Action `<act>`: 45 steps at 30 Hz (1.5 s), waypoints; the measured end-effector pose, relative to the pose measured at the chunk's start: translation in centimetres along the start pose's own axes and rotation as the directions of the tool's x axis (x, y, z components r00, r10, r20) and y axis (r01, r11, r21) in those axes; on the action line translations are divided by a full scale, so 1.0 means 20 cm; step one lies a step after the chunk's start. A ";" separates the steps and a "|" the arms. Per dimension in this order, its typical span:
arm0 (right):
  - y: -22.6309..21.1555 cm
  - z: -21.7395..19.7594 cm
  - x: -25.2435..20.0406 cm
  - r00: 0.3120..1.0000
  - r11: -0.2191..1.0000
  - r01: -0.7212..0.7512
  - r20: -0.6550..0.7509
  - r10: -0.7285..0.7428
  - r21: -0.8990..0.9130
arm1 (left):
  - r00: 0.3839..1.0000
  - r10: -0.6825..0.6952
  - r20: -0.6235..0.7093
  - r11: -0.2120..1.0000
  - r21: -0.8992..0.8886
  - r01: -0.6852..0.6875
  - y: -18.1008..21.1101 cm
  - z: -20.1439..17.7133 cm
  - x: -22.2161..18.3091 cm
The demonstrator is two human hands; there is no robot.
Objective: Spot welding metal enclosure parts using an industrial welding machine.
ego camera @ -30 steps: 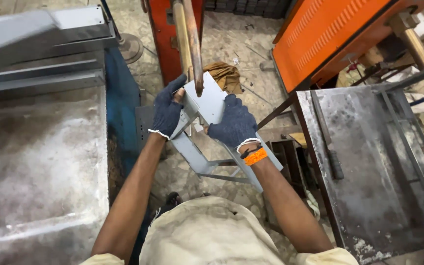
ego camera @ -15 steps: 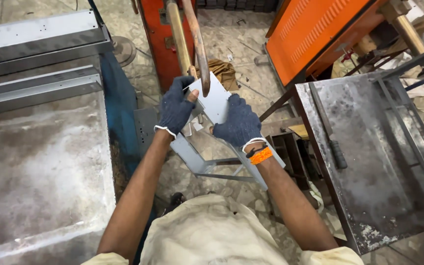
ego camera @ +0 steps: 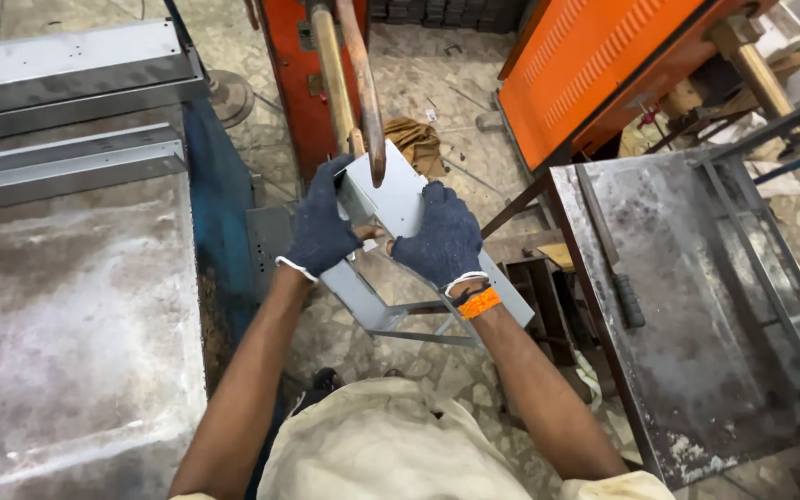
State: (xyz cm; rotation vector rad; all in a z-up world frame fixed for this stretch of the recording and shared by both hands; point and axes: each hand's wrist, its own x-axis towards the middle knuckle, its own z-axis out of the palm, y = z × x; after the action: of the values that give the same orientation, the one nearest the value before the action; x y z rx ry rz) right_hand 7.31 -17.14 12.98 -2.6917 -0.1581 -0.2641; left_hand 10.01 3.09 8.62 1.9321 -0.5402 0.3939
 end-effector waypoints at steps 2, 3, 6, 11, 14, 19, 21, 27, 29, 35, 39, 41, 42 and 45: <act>0.02 0.02 0.01 0.999 1.000 0.028 -0.022 -0.028 0.003 | 0.994 -0.032 -0.100 0.998 0.043 0.036 0.01 0.06 0.00; 0.03 0.03 0.01 0.998 0.999 0.042 -0.046 -0.042 0.001 | 0.980 -0.058 -0.189 0.995 0.073 0.072 0.01 0.10 -0.01; 0.03 0.02 0.00 0.997 0.999 0.053 -0.063 -0.053 -0.002 | 0.957 -0.046 -0.287 0.999 -0.030 0.039 -0.05 0.17 0.00; 0.08 0.02 0.01 0.983 0.988 0.157 -0.101 -0.156 0.004 | 0.929 -0.050 -0.367 0.993 0.078 0.085 -0.09 0.23 -0.02; 0.08 -0.02 -0.01 0.982 0.986 0.165 -0.092 -0.164 0.002 | 0.915 -0.043 -0.401 0.990 0.109 0.094 -0.05 0.25 -0.04; 0.06 -0.12 -0.02 0.989 0.991 0.133 -0.058 -0.135 -0.027 | 0.894 -0.022 -0.447 0.996 0.069 0.058 0.06 0.26 -0.05; 0.07 -0.14 -0.04 0.977 0.983 0.181 -0.115 -0.182 -0.020 | 0.903 -0.134 -0.407 0.989 0.003 0.148 0.10 0.27 -0.05; 0.06 -0.11 -0.08 0.987 0.992 0.121 -0.104 -0.124 -0.027 | 0.862 -0.217 -0.459 0.976 -0.082 0.201 0.04 0.33 -0.06; 0.04 -0.12 -0.08 0.982 0.991 0.132 -0.128 -0.135 -0.033 | 0.867 -0.182 -0.464 0.983 -0.068 0.171 0.05 0.33 -0.05; 0.03 -0.12 -0.09 0.976 0.988 0.151 -0.154 -0.155 -0.035 | 0.851 -0.172 -0.496 0.981 -0.005 0.195 0.00 0.35 -0.05; 0.02 -0.12 -0.08 0.986 0.992 0.124 -0.110 -0.127 -0.031 | 0.847 -0.184 -0.499 0.978 -0.009 0.207 -0.09 0.39 -0.07; 0.02 -0.12 -0.09 0.980 0.990 0.137 -0.139 -0.140 -0.030 | 0.849 -0.198 -0.490 0.974 -0.002 0.226 -0.11 0.39 -0.08; 0.01 -0.11 -0.09 0.974 0.988 0.153 -0.164 -0.156 -0.029 | 0.849 -0.214 -0.484 0.969 0.006 0.248 -0.12 0.39 -0.08; 0.01 -0.12 -0.08 0.991 0.994 0.098 -0.083 -0.102 -0.048 | 0.859 -0.192 -0.474 0.980 -0.051 0.191 -0.06 0.36 -0.08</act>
State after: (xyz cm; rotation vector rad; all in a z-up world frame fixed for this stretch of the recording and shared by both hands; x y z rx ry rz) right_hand 5.40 -18.40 14.73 -2.7139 -0.2650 -0.4165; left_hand 9.55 -2.85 4.11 1.7777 -0.0211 0.7140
